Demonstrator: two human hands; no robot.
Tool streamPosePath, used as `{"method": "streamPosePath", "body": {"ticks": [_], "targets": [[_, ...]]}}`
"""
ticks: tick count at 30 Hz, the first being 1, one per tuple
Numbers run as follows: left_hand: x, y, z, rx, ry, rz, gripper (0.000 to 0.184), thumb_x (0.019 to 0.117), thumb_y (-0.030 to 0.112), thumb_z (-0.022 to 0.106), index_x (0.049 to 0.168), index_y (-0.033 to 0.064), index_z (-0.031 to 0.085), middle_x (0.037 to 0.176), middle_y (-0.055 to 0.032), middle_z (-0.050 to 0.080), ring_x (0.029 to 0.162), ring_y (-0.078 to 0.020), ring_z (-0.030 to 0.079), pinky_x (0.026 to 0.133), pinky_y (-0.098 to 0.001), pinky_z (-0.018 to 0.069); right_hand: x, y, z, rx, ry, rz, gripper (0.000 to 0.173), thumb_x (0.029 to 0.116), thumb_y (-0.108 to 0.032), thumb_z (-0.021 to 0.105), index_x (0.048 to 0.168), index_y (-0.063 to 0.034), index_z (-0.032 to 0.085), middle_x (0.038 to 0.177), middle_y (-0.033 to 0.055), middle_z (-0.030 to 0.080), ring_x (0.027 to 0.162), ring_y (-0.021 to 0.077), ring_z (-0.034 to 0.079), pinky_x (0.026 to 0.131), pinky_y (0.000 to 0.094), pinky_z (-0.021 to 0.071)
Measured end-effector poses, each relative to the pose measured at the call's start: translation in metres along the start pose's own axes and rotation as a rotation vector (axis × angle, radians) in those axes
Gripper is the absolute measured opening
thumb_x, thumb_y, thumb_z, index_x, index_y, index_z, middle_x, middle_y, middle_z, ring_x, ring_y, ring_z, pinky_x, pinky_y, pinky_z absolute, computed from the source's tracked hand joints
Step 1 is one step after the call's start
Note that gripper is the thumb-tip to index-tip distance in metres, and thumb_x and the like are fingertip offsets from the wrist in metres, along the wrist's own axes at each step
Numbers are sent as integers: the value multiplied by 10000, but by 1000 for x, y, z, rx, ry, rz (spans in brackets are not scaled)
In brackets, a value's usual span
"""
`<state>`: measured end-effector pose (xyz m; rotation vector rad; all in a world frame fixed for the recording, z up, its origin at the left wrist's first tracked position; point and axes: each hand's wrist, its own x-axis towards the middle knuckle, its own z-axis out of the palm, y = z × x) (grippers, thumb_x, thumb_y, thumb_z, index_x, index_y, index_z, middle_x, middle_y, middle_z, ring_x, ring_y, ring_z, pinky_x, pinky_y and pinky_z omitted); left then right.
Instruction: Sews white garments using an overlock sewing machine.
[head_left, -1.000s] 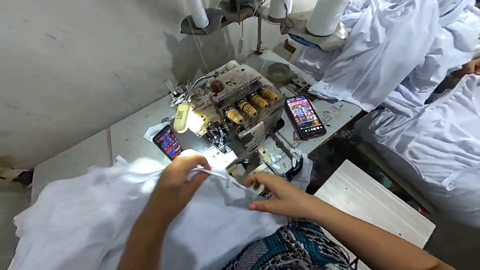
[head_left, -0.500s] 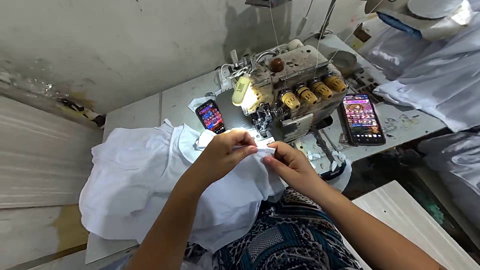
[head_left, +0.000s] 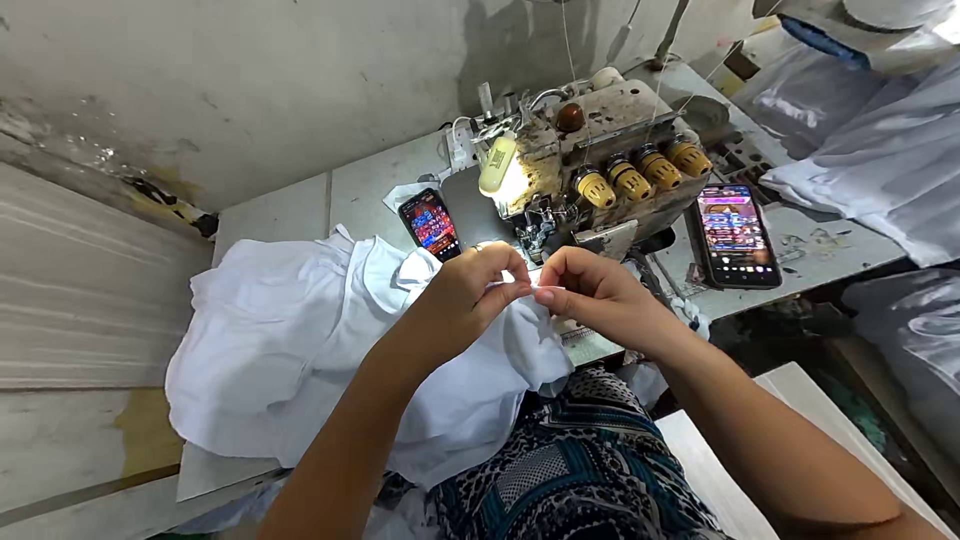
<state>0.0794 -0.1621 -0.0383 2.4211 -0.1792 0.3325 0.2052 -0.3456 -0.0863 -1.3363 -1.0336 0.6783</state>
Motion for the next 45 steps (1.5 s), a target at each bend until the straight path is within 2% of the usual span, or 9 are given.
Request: {"method": "streamPosePath", "body": {"ticks": [6,10,15,18,20,24,28,38,45], "targets": [[-2,-1,-5,-26,-80,-34,141,1001,193,615,922,77,623,771,42,572,691,12,539,634,-128,448,8,-6,-10,36,-42,-39,58,936,-117,691,892,-112,653,728,-81,649,653,-17,605,633,144,522],[-2,3,-7,-65,-38,-37,103,991,146,617,916,77,614,823,31,580,737,2,558,674,-130,475,15,-7,-13,143,-11,-24,98,871,-67,740,826,-128,677,721,-66,683,639,3,632,616,161,546],[-6,4,-5,-111,41,-70,75,978,120,630,921,76,610,841,26,598,770,-6,585,709,-140,501,16,-5,-17,205,-81,-57,66,937,-63,685,900,-112,710,766,-47,725,694,10,674,677,172,575],[-7,9,2,-148,101,-119,99,955,115,666,1028,77,612,877,43,631,818,9,632,768,-141,541,12,-6,-15,179,-46,-112,60,929,-58,694,899,-109,684,763,-44,721,681,16,671,663,169,573],[-8,12,12,-85,160,-181,193,951,159,689,1121,71,663,875,38,660,817,-2,641,764,-158,543,8,-5,-13,98,51,-127,113,900,-27,712,915,-106,633,749,-46,701,657,23,667,633,174,576],[-1,2,40,8,201,-326,94,954,178,701,943,85,707,822,9,679,758,-49,647,722,-236,546,4,17,-9,-275,261,-116,172,872,-74,713,1003,-79,602,773,-55,653,661,-12,632,620,156,554],[16,-11,59,88,215,-387,123,968,148,671,889,56,691,780,-31,624,715,-115,610,681,-300,531,7,31,-10,-566,371,-105,157,902,-126,687,1012,-30,629,751,2,623,636,14,582,602,171,504],[57,-8,35,183,-59,-715,245,998,180,593,794,51,638,721,-79,583,716,-224,599,635,-427,475,22,51,-3,-841,489,-157,76,930,-64,628,989,-19,648,798,90,689,680,197,684,603,359,570],[63,-10,30,194,-124,-734,260,976,172,599,741,61,602,681,-77,555,690,-227,583,610,-425,450,22,54,0,-921,511,-184,84,938,-65,615,995,-14,649,803,96,688,679,200,679,614,336,567]]}}
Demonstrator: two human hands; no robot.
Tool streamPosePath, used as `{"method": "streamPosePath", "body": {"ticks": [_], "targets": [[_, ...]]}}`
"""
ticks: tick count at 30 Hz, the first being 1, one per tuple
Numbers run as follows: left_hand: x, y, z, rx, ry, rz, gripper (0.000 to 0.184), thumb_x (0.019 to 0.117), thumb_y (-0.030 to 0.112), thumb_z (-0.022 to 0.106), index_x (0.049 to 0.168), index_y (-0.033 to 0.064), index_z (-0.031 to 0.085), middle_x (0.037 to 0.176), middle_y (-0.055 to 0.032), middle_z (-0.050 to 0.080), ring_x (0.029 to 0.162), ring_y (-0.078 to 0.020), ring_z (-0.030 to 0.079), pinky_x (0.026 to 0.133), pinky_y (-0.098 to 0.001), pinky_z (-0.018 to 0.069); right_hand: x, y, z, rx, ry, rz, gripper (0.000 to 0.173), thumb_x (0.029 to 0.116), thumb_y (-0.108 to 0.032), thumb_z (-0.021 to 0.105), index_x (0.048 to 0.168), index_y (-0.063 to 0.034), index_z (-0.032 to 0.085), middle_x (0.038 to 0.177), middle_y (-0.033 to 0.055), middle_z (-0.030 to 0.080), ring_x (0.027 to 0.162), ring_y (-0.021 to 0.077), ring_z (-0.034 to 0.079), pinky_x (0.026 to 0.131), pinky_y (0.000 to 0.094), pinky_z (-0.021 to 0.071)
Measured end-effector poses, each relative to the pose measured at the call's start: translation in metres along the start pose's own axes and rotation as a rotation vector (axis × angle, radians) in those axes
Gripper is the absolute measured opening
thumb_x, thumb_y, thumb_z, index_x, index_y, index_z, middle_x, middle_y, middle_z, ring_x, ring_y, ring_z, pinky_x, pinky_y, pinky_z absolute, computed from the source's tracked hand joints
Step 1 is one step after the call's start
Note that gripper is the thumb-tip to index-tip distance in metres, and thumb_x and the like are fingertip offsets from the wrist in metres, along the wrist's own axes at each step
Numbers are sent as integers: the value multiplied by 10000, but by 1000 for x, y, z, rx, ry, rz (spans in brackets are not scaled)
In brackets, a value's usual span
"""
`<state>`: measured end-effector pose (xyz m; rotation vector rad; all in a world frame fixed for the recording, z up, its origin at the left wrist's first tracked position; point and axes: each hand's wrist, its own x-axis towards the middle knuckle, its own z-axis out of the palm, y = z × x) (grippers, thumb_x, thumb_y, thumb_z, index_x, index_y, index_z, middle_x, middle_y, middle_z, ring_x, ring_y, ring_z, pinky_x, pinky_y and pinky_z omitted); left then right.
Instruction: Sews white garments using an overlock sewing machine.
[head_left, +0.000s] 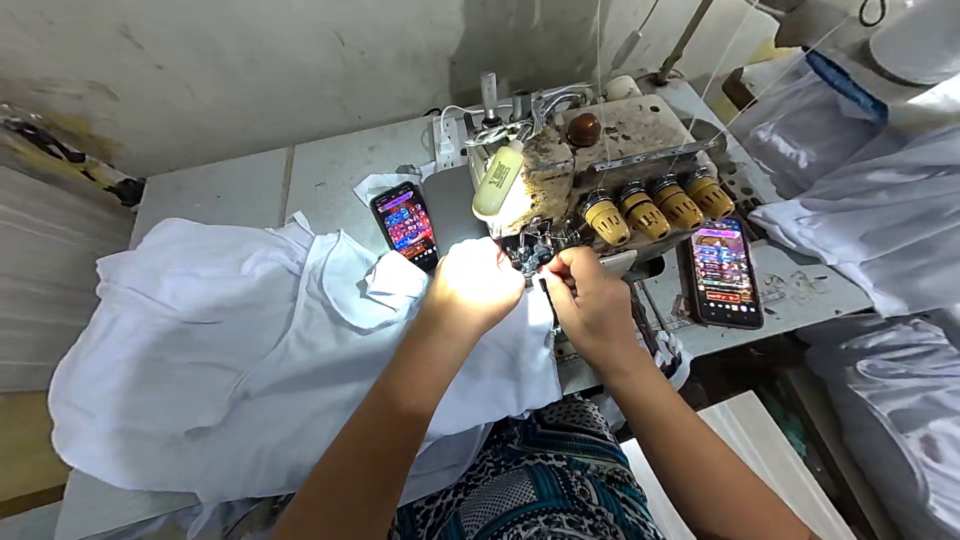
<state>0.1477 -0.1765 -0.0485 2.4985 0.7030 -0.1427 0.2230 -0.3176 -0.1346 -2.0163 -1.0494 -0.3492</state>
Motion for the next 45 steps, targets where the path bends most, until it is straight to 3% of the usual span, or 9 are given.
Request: {"method": "streamPosePath", "body": {"ticks": [18,23,26,30,33,35,37,41,45], "targets": [[8,0,2,24,32,-31,230,1008,154,546,893,-5,666,880,-168,663,909,-318,667,777,-506,511,1,-5,2,-40,24,-17,107,927,-31,629,1023,17,634,822,141,686,698,269,697,626,406,582],[7,-18,21,-69,284,131,268,984,146,598,1144,-55,671,1178,-248,633,1200,-416,579,1028,-599,420,-13,-9,-23,153,-233,184,294,1069,-225,455,1180,2,605,780,63,652,660,139,635,618,320,543],[9,-25,26,-133,333,118,368,1014,191,548,1306,-19,627,1409,-232,566,1401,-431,430,1122,-655,291,-40,-6,-32,472,-407,327,282,1037,-243,542,1113,23,599,756,14,640,642,41,613,622,230,541],[18,-27,26,-52,364,154,257,955,187,630,1105,2,726,1266,-215,629,1288,-431,495,945,-645,385,-67,-5,-32,670,-458,403,152,1017,-194,563,1000,-44,588,723,-76,590,625,-53,556,603,129,480],[24,-32,18,-176,393,122,247,1025,119,543,1130,-55,683,1189,-248,662,1216,-394,587,997,-588,440,-66,-2,-33,672,-457,357,148,1017,-196,570,983,-54,596,733,-78,575,630,-61,534,603,113,462],[26,-40,14,-455,485,129,228,1045,78,499,1153,-77,628,1038,-149,704,939,-184,663,877,-371,526,-63,0,-36,655,-470,322,166,1014,-192,573,970,-36,609,755,-58,588,654,-64,542,619,107,465],[23,-49,11,-675,471,178,151,1043,38,430,1123,-29,540,836,1,661,647,19,537,628,-172,457,-61,1,-39,651,-468,310,178,1019,-194,572,1009,-21,613,812,-37,622,697,-49,579,651,125,499],[2,-49,15,-430,375,238,205,1016,35,511,1165,-87,581,908,-155,623,811,-188,607,776,-351,516,-54,4,-38,590,-288,257,292,1020,-179,569,1180,63,595,1067,76,673,854,23,664,770,198,579],[-17,-31,14,-69,231,196,177,1070,145,499,1068,-2,597,868,-168,637,840,-302,665,775,-487,546,-37,6,-36,369,-139,84,285,1022,-208,575,1122,36,683,1005,113,689,828,53,644,757,195,551]]}}
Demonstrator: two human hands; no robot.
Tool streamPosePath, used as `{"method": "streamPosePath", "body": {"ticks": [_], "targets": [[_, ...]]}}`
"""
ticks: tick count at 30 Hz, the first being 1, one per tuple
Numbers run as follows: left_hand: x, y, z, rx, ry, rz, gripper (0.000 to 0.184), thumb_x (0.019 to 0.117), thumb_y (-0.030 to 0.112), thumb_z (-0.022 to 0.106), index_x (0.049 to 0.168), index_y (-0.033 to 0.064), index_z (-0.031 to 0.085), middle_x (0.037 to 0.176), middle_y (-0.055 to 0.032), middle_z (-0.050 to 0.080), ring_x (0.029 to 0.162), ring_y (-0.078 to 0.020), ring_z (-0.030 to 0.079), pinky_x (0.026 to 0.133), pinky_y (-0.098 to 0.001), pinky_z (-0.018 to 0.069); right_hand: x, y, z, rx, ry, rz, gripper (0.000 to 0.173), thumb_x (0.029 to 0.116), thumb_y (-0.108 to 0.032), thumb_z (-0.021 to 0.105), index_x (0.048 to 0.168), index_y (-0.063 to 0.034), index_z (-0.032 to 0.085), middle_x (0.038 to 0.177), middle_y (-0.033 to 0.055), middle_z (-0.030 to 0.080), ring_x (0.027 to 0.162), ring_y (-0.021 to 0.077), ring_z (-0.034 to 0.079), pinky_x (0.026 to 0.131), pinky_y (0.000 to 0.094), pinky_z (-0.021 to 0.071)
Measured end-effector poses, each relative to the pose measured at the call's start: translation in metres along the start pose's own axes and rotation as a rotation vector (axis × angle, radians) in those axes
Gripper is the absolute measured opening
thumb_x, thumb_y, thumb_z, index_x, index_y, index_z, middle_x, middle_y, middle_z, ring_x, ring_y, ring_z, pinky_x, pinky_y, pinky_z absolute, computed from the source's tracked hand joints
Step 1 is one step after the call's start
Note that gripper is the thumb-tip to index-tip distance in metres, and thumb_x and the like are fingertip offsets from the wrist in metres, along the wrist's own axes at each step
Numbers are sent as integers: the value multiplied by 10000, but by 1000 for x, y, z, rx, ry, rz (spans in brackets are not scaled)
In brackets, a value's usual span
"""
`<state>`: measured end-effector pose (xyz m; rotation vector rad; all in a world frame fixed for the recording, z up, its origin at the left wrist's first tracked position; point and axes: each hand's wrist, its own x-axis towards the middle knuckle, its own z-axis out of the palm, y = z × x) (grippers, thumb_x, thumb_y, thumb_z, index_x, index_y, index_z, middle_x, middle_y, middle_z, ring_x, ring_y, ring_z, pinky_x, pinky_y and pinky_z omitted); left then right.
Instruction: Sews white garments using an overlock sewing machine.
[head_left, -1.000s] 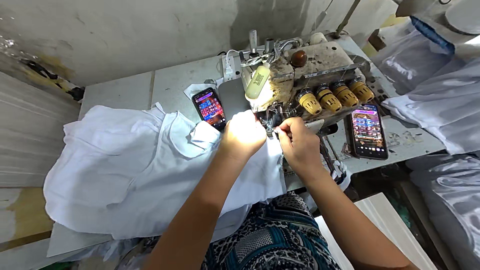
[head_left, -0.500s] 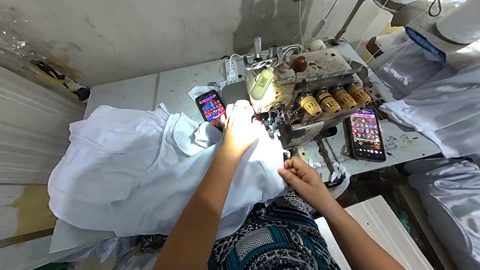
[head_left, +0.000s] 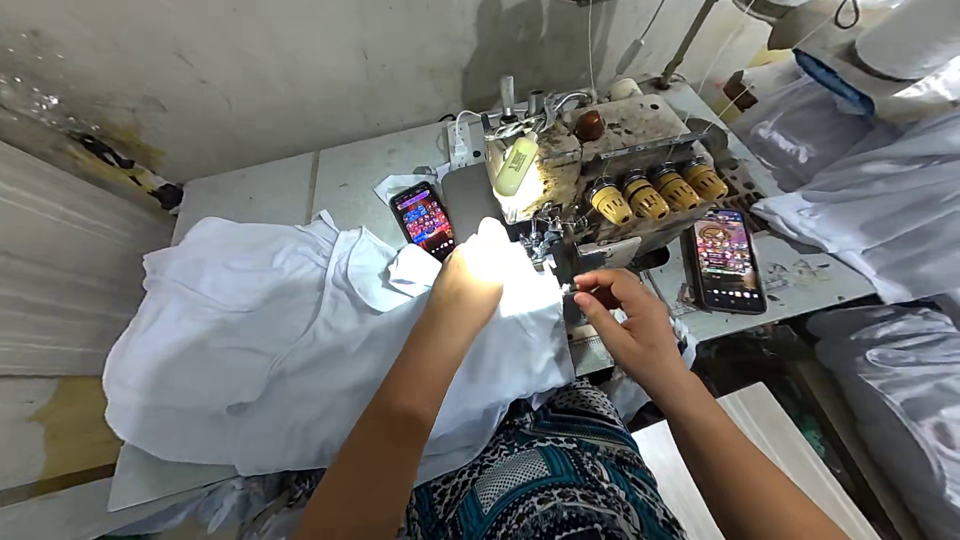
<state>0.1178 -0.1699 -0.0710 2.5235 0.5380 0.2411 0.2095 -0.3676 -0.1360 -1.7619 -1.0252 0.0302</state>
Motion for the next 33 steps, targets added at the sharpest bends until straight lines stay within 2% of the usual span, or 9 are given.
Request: {"method": "streamPosePath", "body": {"ticks": [3,8,10,13,15,19,25,30,33], "targets": [[4,-2,2,38,-24,97,219,1016,222,637,1072,10,633,797,-115,624,733,-247,640,708,-437,549,10,-2,4,-48,-16,-60,251,1017,-208,584,1126,-12,693,979,89,675,802,66,627,736,204,543],[16,-14,3,-9,128,54,175,984,151,601,905,43,714,781,-113,664,745,-269,649,669,-490,506,15,-2,10,-19,-47,-81,227,1008,-184,590,1101,-6,695,999,93,680,802,52,635,737,183,547],[12,-17,1,44,198,79,169,975,148,606,920,54,735,851,-119,689,834,-285,679,717,-505,525,15,-2,10,-16,-53,-73,226,1005,-176,590,1098,-1,698,1001,99,683,802,52,638,738,182,546],[-3,-11,-6,138,230,149,132,957,131,654,908,40,737,1001,-158,648,1035,-335,625,878,-502,512,15,-1,11,-59,-29,-67,239,1007,-187,580,1126,-25,710,945,82,667,759,61,617,700,192,537],[-12,-5,-3,101,234,200,98,922,95,683,880,27,739,1043,-164,642,1077,-332,605,924,-487,504,16,-2,16,-112,-19,-83,285,1003,-199,581,1201,-62,734,895,83,646,719,116,594,651,261,520],[-12,-13,18,-57,173,351,116,925,100,622,902,32,713,980,-99,684,977,-216,665,865,-389,545,24,-7,29,-215,-23,-127,261,989,-203,596,1151,-111,779,831,77,613,684,171,595,593,324,509],[-7,-15,14,-161,106,317,144,964,153,581,910,94,701,999,-20,691,989,-125,644,888,-338,516,36,-11,27,-280,-91,-157,186,972,-198,619,1019,-98,769,813,83,611,658,213,612,532,374,499],[-7,-3,2,-158,95,158,183,986,111,490,1012,75,668,880,-28,649,828,-112,618,735,-314,504,45,-16,23,-376,-162,-211,260,975,-220,600,1156,-79,725,902,125,679,653,265,658,510,420,516],[-8,-4,-3,-200,66,46,188,1025,135,500,984,63,669,785,-40,620,737,-125,590,659,-332,469,47,-16,23,-410,-168,-261,269,954,-186,618,1158,-83,757,817,118,675,639,273,660,510,427,516]]}}
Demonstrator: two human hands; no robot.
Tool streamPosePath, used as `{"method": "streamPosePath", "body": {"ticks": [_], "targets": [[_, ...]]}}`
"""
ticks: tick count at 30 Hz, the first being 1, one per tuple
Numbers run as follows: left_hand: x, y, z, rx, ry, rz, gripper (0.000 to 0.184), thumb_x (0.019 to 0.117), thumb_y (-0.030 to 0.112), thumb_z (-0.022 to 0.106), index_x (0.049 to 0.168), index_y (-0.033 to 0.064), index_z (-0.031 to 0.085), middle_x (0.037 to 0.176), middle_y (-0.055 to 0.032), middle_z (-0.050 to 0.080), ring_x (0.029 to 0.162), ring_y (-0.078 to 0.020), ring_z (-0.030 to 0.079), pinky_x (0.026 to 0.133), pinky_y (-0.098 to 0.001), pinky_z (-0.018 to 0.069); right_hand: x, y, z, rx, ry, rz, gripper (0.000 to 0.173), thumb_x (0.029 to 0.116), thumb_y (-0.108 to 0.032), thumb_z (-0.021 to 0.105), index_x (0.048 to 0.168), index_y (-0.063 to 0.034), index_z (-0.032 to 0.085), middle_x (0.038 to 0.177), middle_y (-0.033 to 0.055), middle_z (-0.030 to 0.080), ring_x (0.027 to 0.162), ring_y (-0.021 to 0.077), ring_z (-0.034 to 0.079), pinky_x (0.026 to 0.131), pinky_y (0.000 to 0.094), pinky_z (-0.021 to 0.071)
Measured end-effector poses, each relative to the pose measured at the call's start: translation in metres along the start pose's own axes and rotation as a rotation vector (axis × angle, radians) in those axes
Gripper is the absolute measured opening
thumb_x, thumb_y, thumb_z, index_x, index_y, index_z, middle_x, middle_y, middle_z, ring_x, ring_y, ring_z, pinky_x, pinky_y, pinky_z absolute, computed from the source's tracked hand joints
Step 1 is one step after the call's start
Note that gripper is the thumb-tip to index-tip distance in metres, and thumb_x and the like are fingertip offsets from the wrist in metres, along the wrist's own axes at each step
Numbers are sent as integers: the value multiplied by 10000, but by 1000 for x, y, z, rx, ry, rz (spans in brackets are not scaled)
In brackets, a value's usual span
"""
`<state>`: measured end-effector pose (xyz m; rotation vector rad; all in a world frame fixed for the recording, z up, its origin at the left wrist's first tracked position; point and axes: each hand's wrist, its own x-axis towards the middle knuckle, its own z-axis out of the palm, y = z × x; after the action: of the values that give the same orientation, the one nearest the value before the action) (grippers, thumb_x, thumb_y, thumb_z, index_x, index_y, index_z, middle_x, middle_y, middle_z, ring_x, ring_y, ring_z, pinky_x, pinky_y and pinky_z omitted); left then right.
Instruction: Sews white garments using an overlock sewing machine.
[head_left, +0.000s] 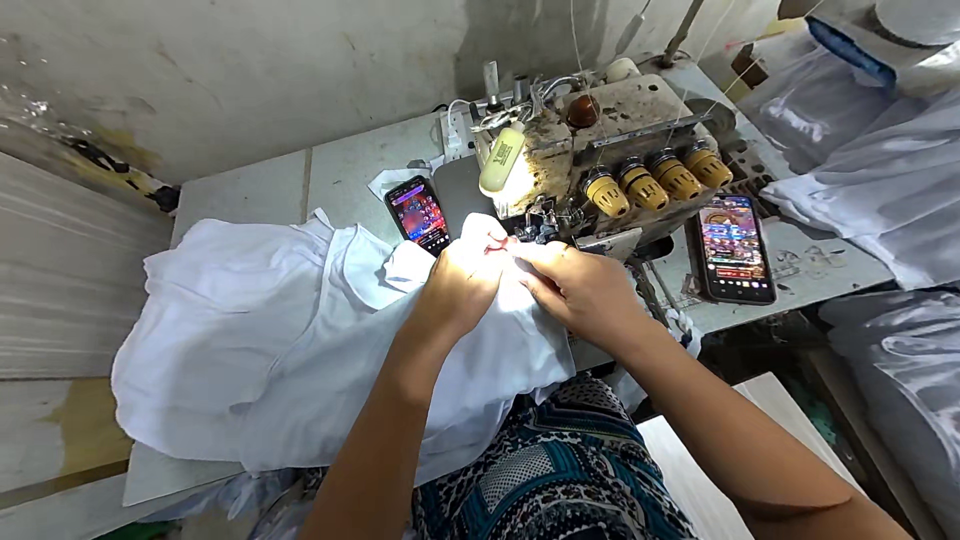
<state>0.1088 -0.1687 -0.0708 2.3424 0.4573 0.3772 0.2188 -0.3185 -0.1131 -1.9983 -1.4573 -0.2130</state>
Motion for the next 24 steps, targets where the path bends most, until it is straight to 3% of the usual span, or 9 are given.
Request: {"method": "streamPosePath", "body": {"ticks": [2,5,9,11,12,14,15,20,24], "targets": [[0,-2,-3,-30,-38,-15,192,1028,130,493,997,66,672,846,-25,641,784,-93,599,721,-305,488,2,-3,1,-60,4,-65,199,932,-139,648,1063,-96,791,732,113,678,639,284,680,516,431,526],[1,-2,-4,-42,-38,-16,180,1036,103,504,1025,40,672,900,-60,674,805,-124,618,731,-334,502,9,-10,3,-144,4,-157,160,907,-85,667,998,-103,796,611,95,592,533,275,611,438,393,442],[3,1,-2,-39,-34,-19,181,1036,118,479,1120,68,631,869,-37,654,786,-108,619,703,-323,511,15,-7,-3,-68,-44,-186,167,910,-135,602,922,-49,745,624,70,595,535,241,613,436,387,447],[3,-1,1,-57,-4,30,178,1022,130,473,1070,90,639,843,-5,641,745,-69,604,659,-274,504,8,2,-8,-4,-73,-199,213,920,-176,539,837,-50,688,606,53,554,525,219,584,435,381,426],[3,-3,3,-51,12,69,196,1011,113,468,1052,76,656,880,-19,646,786,-82,608,699,-281,505,2,9,-12,10,-92,-191,233,928,-187,515,809,-55,665,605,51,546,525,214,579,438,382,425],[3,-9,7,-16,27,154,260,973,59,487,1092,25,715,1056,-89,693,1001,-160,654,892,-340,527,-8,23,-23,11,-149,-144,239,938,-194,478,809,-65,633,607,44,535,515,207,566,430,389,425],[3,-11,9,6,36,183,286,951,51,491,1104,14,730,1096,-111,694,1057,-190,652,934,-359,520,-12,31,-27,3,-165,-124,237,943,-191,464,829,-66,630,597,38,520,499,200,548,423,385,413],[2,-10,18,167,61,190,312,948,117,496,1107,18,746,1068,-131,681,1036,-263,646,880,-427,521,-29,55,-43,-141,-113,-140,258,974,-177,433,863,-50,629,568,49,496,451,211,517,390,366,374],[3,-8,20,208,55,183,316,952,132,489,1090,11,746,1051,-136,669,1027,-280,636,859,-443,517,-48,65,-69,-233,-124,-46,287,964,-180,432,839,-26,638,595,102,548,464,286,553,387,441,391]]}}
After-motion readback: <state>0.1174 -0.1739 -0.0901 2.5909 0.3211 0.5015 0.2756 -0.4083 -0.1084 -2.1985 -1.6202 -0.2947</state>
